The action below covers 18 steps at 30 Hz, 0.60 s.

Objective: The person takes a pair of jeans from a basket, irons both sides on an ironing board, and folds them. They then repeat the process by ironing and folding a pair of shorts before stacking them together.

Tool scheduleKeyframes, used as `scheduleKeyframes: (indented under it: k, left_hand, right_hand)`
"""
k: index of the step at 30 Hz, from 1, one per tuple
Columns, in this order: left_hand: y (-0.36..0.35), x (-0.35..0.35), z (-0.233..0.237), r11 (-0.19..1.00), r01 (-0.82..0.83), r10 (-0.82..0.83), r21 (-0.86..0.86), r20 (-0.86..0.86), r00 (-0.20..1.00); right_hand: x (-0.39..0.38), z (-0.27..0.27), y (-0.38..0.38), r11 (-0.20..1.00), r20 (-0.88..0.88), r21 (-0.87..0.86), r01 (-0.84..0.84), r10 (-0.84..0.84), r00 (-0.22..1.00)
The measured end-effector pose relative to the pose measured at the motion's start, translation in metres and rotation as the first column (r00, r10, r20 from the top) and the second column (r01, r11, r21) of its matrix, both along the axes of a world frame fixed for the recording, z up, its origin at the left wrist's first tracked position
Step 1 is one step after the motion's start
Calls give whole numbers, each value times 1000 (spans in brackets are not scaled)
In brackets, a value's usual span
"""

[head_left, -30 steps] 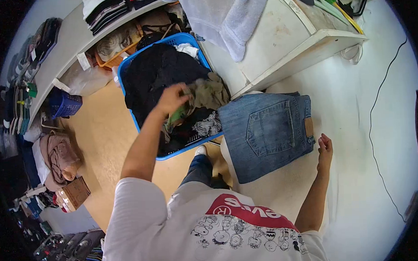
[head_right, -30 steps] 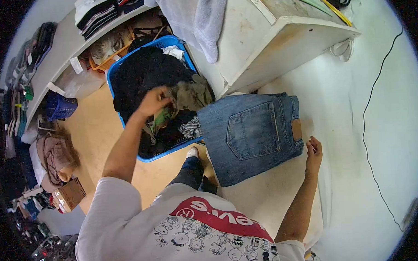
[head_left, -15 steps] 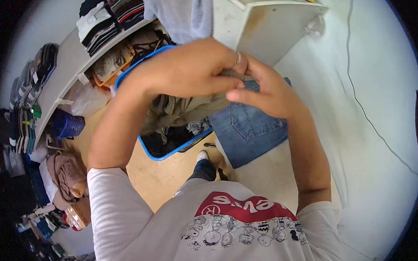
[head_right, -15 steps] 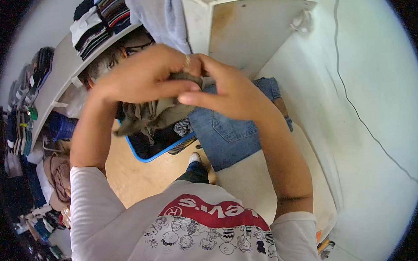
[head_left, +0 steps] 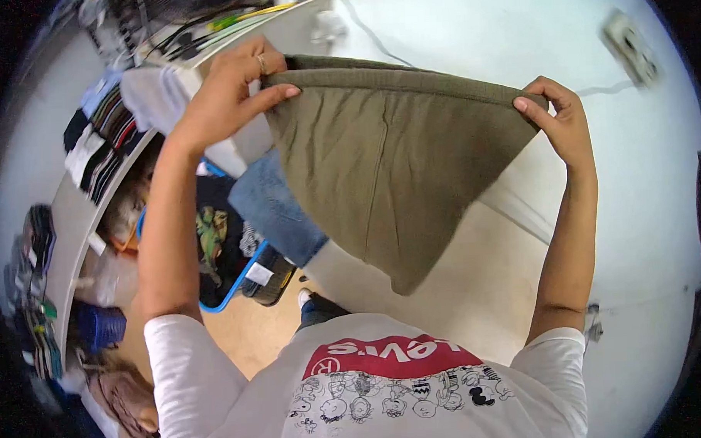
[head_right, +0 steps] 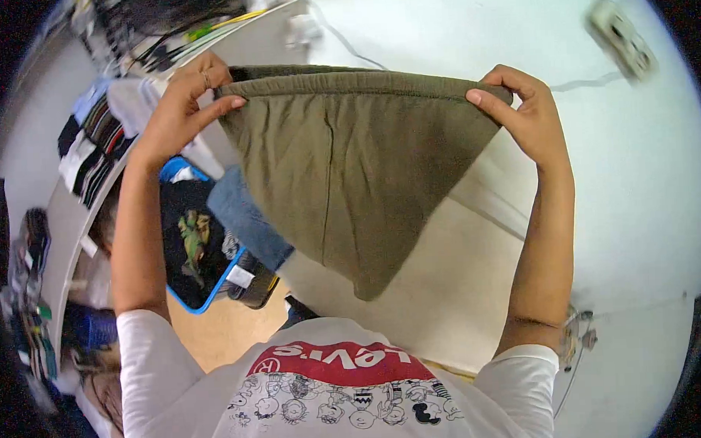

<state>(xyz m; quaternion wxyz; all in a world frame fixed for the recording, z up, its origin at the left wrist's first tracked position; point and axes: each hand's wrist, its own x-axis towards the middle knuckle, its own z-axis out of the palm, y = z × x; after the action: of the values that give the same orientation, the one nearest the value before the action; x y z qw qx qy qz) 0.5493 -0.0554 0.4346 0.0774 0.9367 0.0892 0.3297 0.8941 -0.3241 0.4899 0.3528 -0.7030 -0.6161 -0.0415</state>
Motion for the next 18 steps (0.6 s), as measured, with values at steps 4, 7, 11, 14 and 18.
scheduleKeyframes:
  k: [4,7,11,14,18]
  left_hand:
    - [-90,68,-25,995,96,-100,31,363,927]
    - [-158,94,-99,935,29,-8,-353,61,998]
    - [-245,125,-216,810,70,-239,-583,-218,946]
    - [-294,134,-299,813,-4,-307,-582,-435,847]
    - [-322,149,-306,891,-9,-240,-454,-487,840]
  right_hand:
    - [-1,-26,-111,966,292,242,87,-158,943]
    - [-12,-89,-188,987,184,-30,160,-152,971]
    - [-27,-199,-259,845,4,-510,160,-184,983]
    - [-47,-275,-291,831,-152,-556,-23,-75,985]
    - [-79,-305,-278,826,-416,-520,-217,-23,909]
